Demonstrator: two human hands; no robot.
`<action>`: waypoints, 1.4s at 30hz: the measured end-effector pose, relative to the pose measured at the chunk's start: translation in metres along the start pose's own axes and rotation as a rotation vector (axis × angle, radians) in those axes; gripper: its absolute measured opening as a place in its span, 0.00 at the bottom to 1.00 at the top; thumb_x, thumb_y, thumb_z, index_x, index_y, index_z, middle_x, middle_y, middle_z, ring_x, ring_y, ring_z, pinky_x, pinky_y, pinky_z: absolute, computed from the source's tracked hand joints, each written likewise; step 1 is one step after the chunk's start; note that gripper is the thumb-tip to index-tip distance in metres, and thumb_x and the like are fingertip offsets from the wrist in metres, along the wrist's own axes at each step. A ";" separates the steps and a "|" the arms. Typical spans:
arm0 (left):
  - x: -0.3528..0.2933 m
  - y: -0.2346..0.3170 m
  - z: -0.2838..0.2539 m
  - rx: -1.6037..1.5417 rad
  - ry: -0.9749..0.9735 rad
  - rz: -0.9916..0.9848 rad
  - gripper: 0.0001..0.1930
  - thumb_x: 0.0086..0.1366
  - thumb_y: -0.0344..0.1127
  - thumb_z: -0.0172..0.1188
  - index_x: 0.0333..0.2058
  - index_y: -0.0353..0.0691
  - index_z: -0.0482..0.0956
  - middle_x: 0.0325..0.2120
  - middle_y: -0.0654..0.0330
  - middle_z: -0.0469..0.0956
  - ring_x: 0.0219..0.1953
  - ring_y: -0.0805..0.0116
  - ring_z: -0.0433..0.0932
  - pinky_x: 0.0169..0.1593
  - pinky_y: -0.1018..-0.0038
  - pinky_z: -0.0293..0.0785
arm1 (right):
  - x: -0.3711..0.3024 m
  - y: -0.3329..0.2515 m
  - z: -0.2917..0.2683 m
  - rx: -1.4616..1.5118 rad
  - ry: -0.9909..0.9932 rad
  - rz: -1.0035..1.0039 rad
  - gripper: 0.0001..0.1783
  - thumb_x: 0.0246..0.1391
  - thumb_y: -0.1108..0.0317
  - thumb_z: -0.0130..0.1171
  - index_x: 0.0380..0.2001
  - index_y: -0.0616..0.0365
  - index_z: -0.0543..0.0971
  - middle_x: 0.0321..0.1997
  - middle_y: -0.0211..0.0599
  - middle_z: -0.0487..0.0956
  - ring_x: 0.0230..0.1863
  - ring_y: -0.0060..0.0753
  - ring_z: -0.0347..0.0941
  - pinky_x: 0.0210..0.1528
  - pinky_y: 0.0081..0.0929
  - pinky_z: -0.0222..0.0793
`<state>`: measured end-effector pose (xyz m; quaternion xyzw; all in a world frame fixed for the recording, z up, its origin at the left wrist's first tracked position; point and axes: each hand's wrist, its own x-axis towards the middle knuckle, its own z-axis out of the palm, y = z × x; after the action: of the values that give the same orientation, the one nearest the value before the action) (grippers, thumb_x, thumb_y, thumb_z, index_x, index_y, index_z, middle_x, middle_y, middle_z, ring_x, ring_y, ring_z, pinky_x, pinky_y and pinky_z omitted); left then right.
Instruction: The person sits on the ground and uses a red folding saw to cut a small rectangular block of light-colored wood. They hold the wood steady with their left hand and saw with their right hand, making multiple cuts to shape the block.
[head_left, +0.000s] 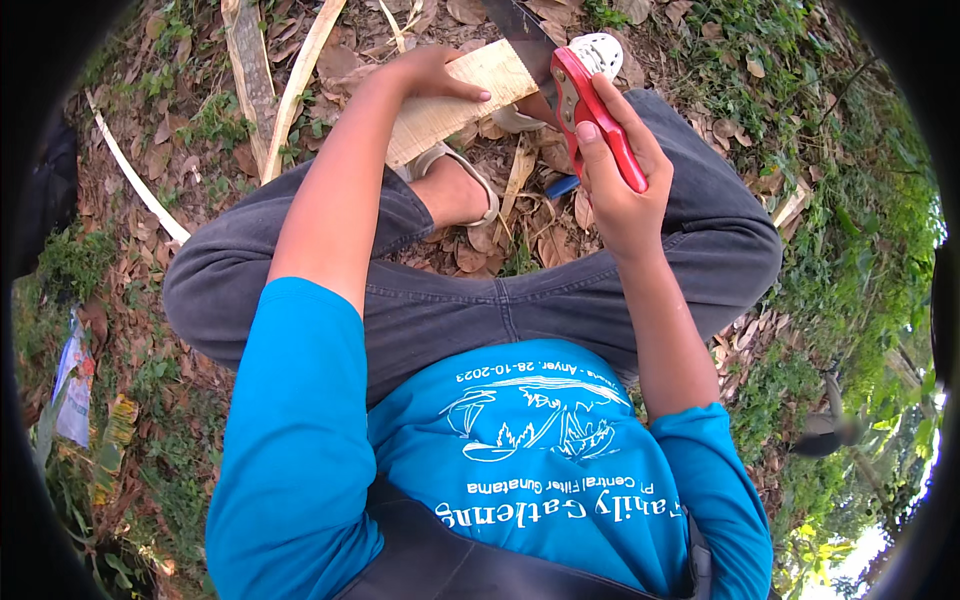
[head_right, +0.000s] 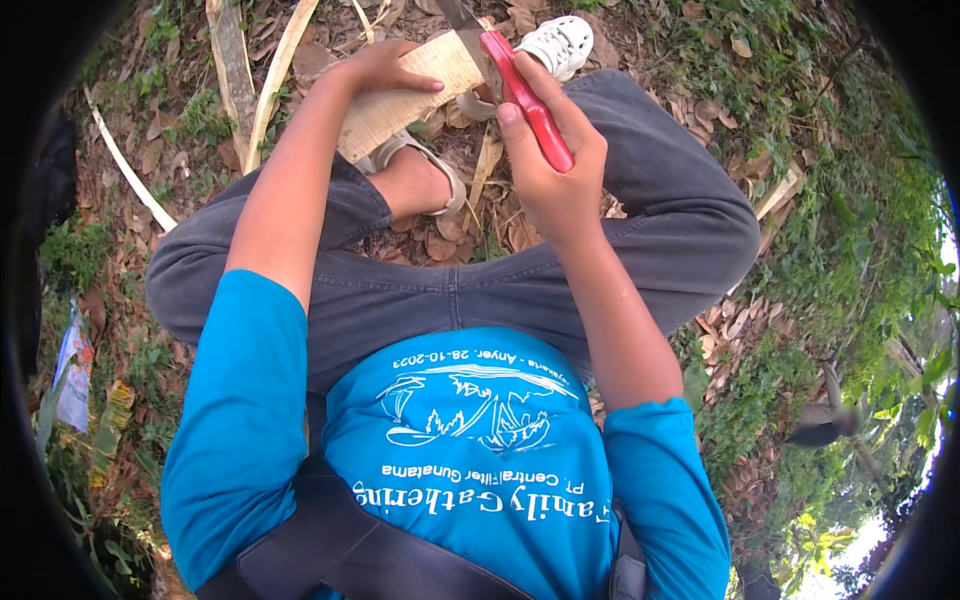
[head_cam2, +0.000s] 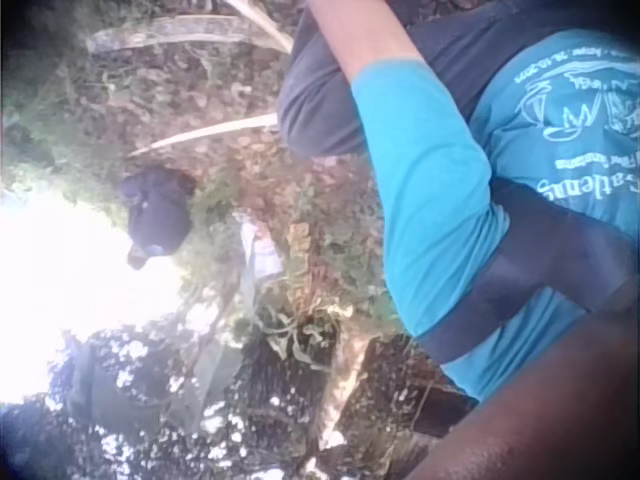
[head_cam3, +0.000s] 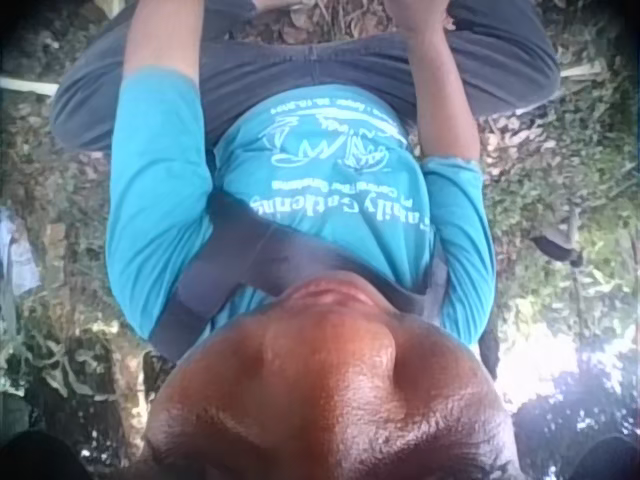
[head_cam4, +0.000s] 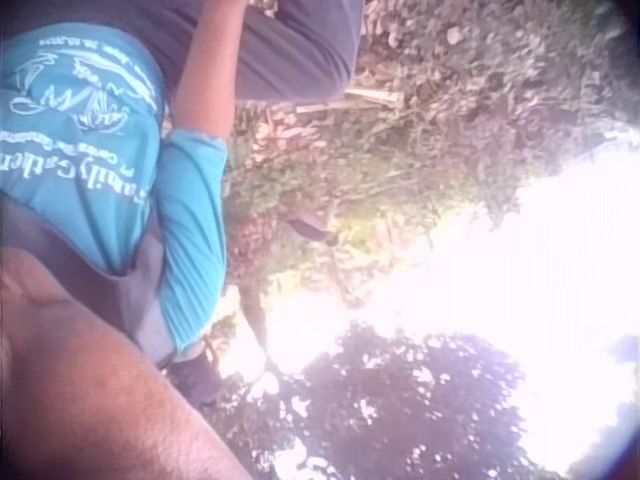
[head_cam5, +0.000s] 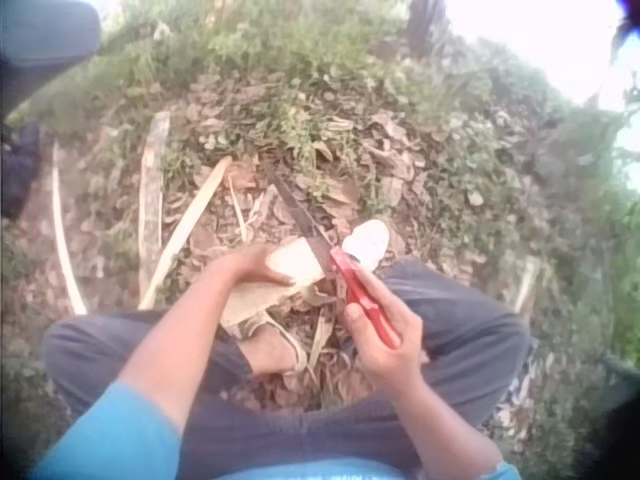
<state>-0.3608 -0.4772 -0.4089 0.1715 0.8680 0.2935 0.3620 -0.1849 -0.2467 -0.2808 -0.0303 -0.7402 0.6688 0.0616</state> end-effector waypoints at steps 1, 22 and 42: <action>-0.002 0.001 -0.002 0.029 0.037 0.021 0.55 0.41 0.74 0.76 0.58 0.34 0.80 0.49 0.45 0.85 0.51 0.52 0.85 0.57 0.62 0.79 | 0.001 0.003 0.000 -0.011 0.001 -0.020 0.24 0.67 0.72 0.62 0.64 0.67 0.75 0.58 0.42 0.83 0.56 0.21 0.76 0.61 0.21 0.69; -0.023 0.027 0.023 0.310 0.151 -0.137 0.57 0.40 0.66 0.76 0.64 0.34 0.69 0.55 0.43 0.81 0.57 0.47 0.81 0.60 0.58 0.77 | -0.013 0.009 0.003 0.011 -0.029 0.048 0.24 0.65 0.74 0.62 0.64 0.66 0.76 0.56 0.45 0.84 0.55 0.22 0.77 0.58 0.22 0.71; -0.025 0.008 0.046 0.328 0.373 -0.054 0.53 0.43 0.70 0.72 0.63 0.41 0.73 0.59 0.50 0.79 0.59 0.52 0.80 0.61 0.59 0.77 | -0.020 0.011 -0.008 -0.098 -0.047 0.047 0.24 0.65 0.73 0.63 0.63 0.65 0.77 0.53 0.40 0.84 0.48 0.17 0.76 0.53 0.19 0.71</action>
<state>-0.3095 -0.4654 -0.4168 0.1474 0.9601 0.1654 0.1708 -0.1644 -0.2398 -0.2915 -0.0348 -0.7725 0.6335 0.0269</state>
